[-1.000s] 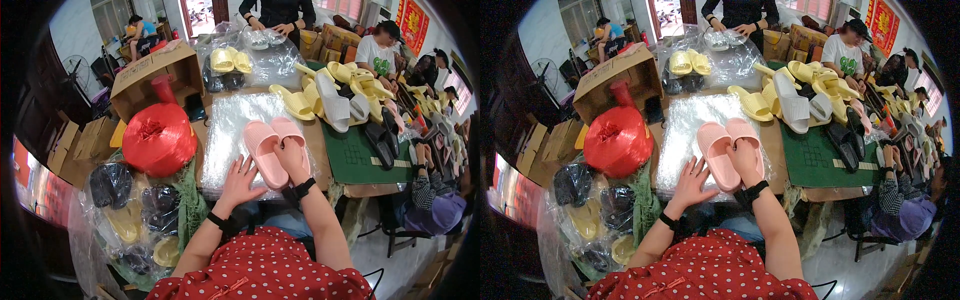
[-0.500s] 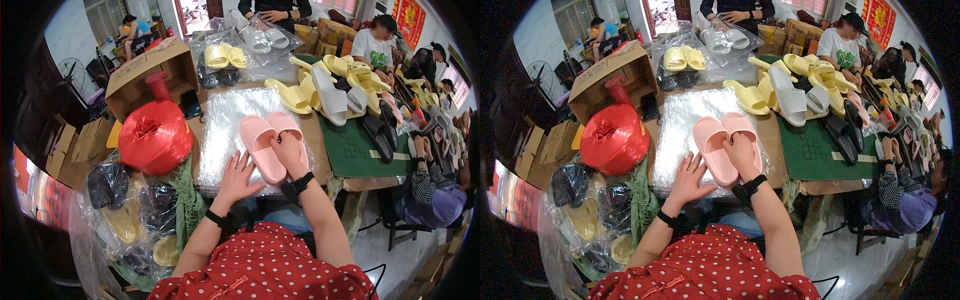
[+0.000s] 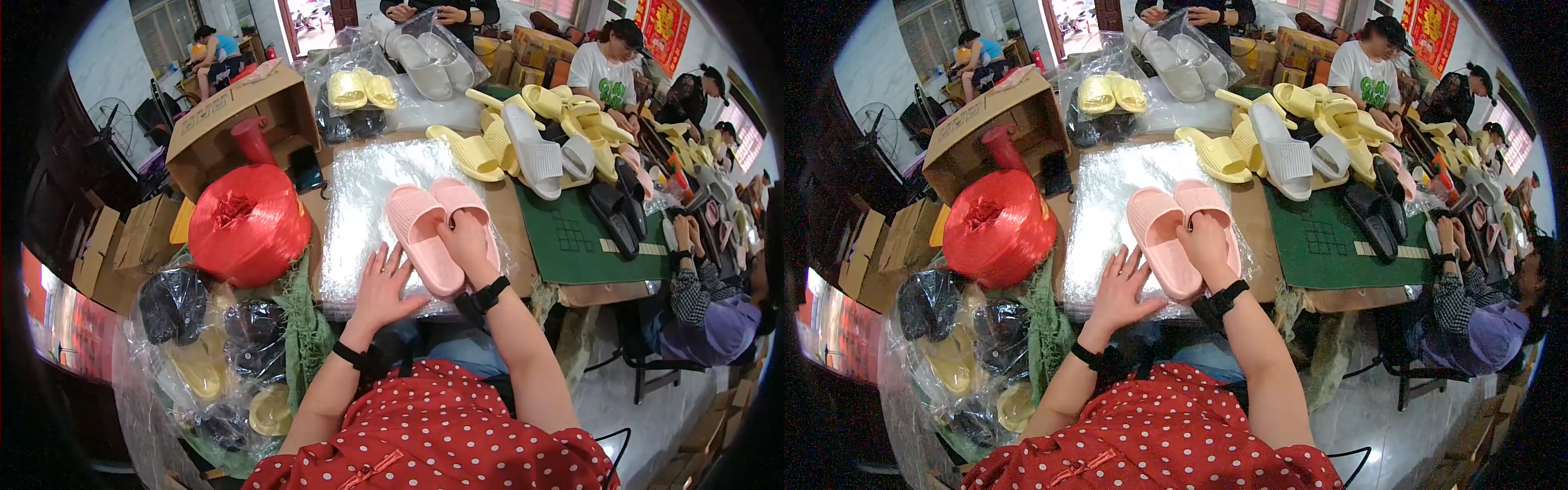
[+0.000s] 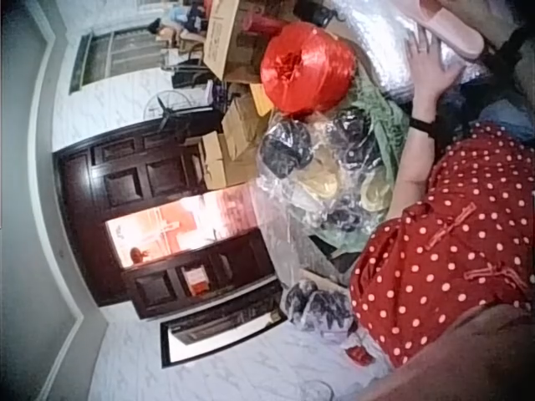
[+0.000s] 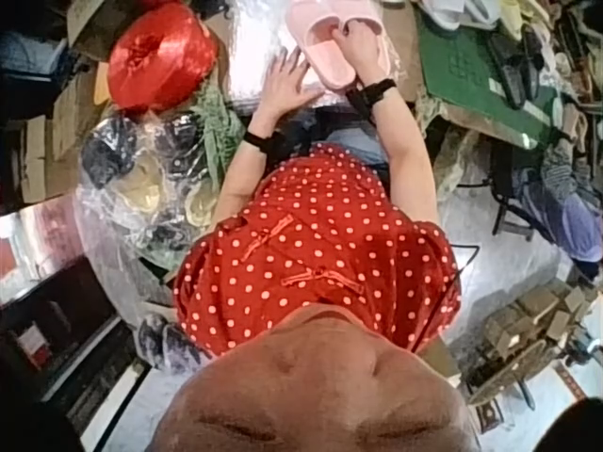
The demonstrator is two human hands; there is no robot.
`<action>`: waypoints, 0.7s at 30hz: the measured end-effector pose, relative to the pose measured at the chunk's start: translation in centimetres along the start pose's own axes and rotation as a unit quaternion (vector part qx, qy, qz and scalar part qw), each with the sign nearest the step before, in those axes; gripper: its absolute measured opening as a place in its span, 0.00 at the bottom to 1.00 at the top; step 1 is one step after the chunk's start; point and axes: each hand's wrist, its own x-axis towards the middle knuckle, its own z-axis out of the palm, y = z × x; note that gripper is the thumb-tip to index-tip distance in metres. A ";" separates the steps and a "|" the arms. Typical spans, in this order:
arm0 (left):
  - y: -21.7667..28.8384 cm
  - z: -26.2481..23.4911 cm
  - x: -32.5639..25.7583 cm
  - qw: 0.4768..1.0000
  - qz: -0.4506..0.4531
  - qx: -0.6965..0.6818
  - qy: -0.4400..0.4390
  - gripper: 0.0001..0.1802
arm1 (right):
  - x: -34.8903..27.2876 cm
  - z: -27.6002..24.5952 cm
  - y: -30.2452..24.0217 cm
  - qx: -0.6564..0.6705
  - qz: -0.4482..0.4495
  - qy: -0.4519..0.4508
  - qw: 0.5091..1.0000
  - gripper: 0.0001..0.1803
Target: The recorder is seen putting pairs of plastic sandals into plastic bags and then placing those into a larger transport bag.
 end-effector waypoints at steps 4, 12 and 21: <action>0.2 -0.2 0.2 1.000 -0.002 -0.001 -0.004 0.45 | 0.0 -0.2 0.0 0.017 0.002 0.003 1.000 0.18; 0.3 -0.2 0.2 1.000 0.003 0.004 -0.001 0.45 | -0.1 0.0 0.1 0.010 -0.001 0.007 1.000 0.18; 0.3 0.1 0.3 0.999 -0.008 0.026 -0.026 0.45 | -0.2 -1.0 -0.7 0.019 -0.007 -0.005 1.000 0.18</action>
